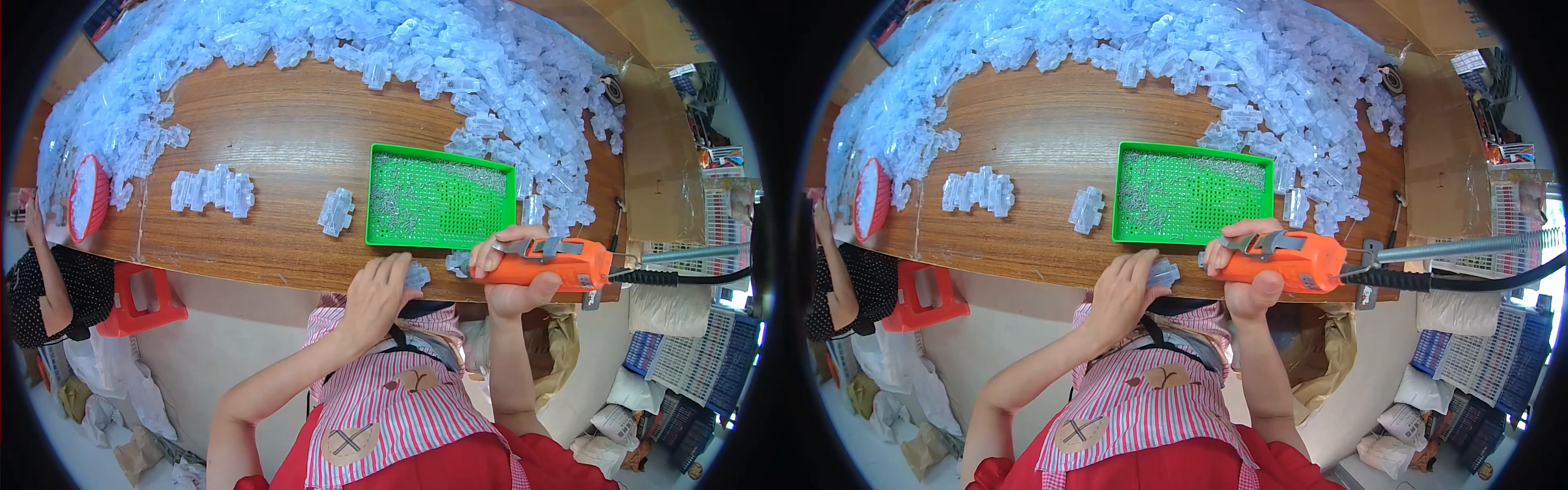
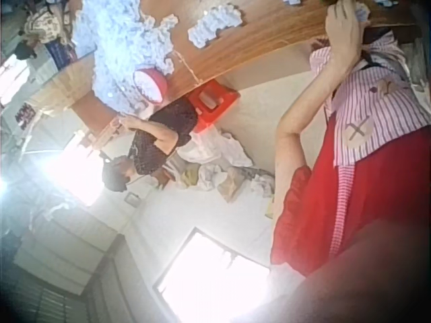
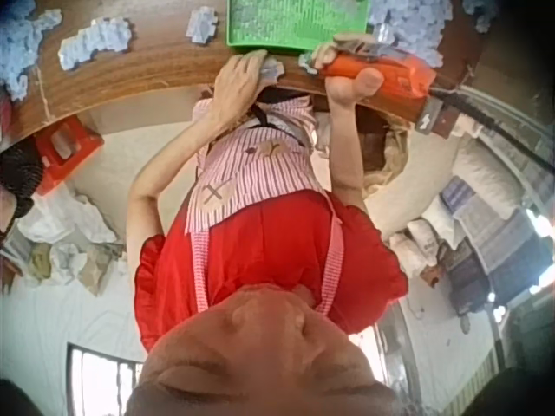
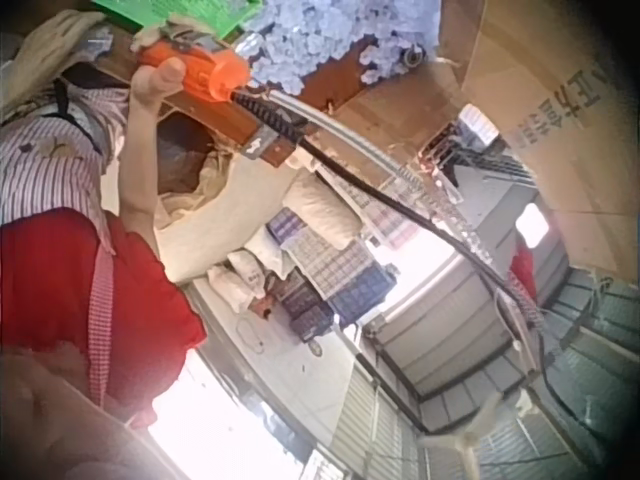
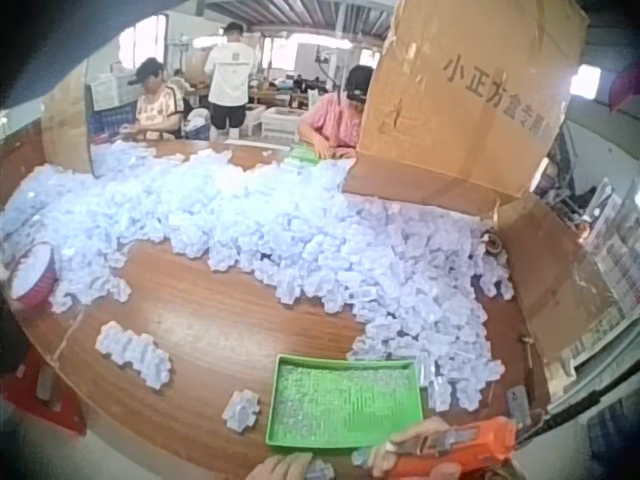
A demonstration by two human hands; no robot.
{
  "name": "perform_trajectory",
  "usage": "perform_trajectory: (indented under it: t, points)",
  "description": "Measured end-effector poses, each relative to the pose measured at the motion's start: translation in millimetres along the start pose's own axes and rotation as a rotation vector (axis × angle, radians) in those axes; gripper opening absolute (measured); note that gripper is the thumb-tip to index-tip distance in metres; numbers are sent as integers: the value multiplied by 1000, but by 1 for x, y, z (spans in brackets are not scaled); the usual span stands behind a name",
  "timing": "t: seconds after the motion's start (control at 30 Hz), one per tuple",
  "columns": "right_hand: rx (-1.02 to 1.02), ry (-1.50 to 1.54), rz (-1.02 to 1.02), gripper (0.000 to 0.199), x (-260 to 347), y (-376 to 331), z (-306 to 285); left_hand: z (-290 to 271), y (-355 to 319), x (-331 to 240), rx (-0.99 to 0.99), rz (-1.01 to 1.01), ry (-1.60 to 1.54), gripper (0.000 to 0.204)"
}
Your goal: The person picks up screws from a tray by hand, inserts them into clear plastic components, and then applies adhesive to the components using a glue gun.
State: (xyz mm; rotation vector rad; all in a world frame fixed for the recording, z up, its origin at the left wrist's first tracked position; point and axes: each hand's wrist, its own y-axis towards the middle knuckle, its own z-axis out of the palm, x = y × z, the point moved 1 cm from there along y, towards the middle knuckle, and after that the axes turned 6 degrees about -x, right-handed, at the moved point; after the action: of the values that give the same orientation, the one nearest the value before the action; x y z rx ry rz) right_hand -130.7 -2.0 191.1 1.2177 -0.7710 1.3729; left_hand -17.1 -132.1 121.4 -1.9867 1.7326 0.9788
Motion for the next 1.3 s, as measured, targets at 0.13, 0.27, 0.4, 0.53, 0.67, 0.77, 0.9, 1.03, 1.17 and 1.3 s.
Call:
perform_trajectory:
  t: [0.13, 0.27, 0.4, 0.53, 0.67, 0.77, 0.9, 1.03, 1.17, 1.3]
  points:
    - [27, 6, 8, 81, -2, -5, 5, -4, 0, -4, 37, -99, -19, 57]
    - [77, 142, 126, 82, -2, -14, 5, -23, -5, -9, 142, -323, -172, 51]
    - [123, 217, 167, 82, -3, -27, 12, -20, -47, 2, 242, -587, -494, 42]
    - [184, 240, 140, 83, -10, -37, 19, 1, -67, 3, 290, -939, -989, 40]
    - [237, 232, 91, 84, -20, -43, 24, 19, -65, 7, 278, -848, -1042, 39]
    - [265, 195, 83, 85, -27, -45, 21, 31, -67, 13, 271, -846, -1105, 37]
    - [284, 165, 101, 86, -29, -48, 21, 27, -68, 13, 293, -831, -1055, 36]
    - [308, 167, 101, 85, -30, -48, 23, 26, -67, 10, 286, -843, -1044, 35]
    - [314, 189, 130, 79, -31, -52, 25, 31, -68, 12, 271, -828, -1051, 34]
    - [356, 219, 103, 78, -37, -55, 23, 33, -69, 10, 265, -865, -1057, 33]
